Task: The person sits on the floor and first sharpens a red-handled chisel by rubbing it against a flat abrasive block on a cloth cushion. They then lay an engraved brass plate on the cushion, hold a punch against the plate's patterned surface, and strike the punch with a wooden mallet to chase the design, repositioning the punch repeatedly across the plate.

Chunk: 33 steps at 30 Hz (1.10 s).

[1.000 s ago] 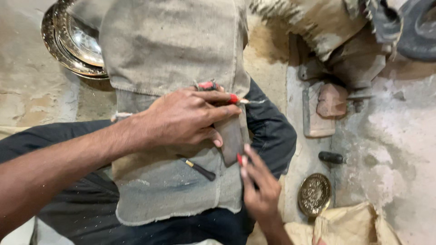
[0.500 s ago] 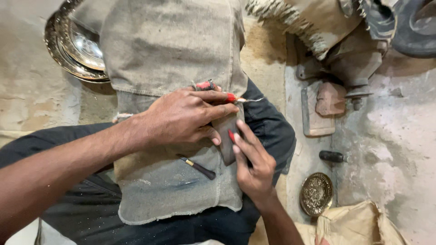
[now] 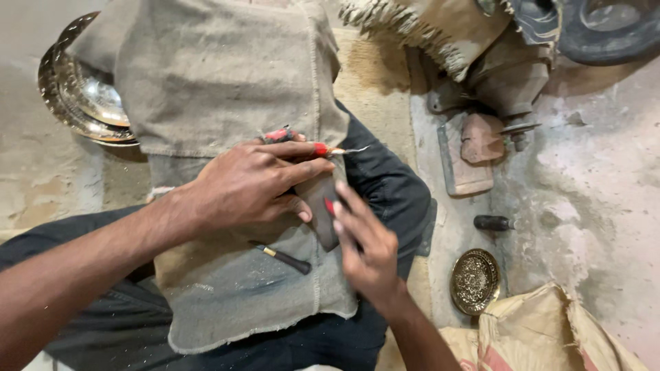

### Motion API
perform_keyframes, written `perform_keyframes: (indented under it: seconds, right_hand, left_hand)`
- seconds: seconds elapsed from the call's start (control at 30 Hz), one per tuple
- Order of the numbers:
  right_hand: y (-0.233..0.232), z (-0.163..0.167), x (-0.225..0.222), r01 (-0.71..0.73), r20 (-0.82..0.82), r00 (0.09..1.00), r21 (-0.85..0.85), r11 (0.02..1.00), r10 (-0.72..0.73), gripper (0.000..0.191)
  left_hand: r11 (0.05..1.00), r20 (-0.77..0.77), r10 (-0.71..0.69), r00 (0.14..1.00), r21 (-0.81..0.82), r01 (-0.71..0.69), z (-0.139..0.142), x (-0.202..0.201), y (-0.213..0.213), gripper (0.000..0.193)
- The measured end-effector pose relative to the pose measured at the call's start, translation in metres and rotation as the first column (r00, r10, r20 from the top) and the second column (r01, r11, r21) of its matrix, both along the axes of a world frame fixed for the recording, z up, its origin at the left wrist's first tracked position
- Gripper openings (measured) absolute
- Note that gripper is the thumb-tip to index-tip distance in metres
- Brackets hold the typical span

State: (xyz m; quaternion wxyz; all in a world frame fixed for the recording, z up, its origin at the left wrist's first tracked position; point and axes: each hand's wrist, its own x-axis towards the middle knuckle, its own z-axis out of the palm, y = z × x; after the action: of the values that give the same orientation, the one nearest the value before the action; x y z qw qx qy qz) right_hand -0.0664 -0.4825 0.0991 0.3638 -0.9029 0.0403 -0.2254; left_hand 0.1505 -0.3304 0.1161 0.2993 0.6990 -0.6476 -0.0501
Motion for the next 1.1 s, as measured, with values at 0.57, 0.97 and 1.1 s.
perform_keyframes:
  seconds: [0.57, 0.97, 1.1]
  right_hand:
    - [0.006, 0.011, -0.017, 0.08, -0.113, 0.991, 0.066, 0.995, -0.072, 0.027]
    - [0.005, 0.003, -0.018, 0.069, -0.056, 0.996, 0.064, 0.996, -0.065, 0.025]
    - [0.003, -0.003, -0.013, 0.07, -0.049, 0.997, 0.089, 0.994, -0.066, 0.025]
  left_hand:
    - [0.999, -0.028, -0.012, 1.0, -0.046, 0.01, 0.008, 0.0, 0.0, 0.072]
    - [0.999, -0.021, -0.02, 1.0, -0.048, 0.019, 0.01, 0.0, -0.001, 0.075]
    - [0.998, -0.043, -0.033, 0.999, -0.048, 0.031, 0.011, 0.0, 0.0, 0.074]
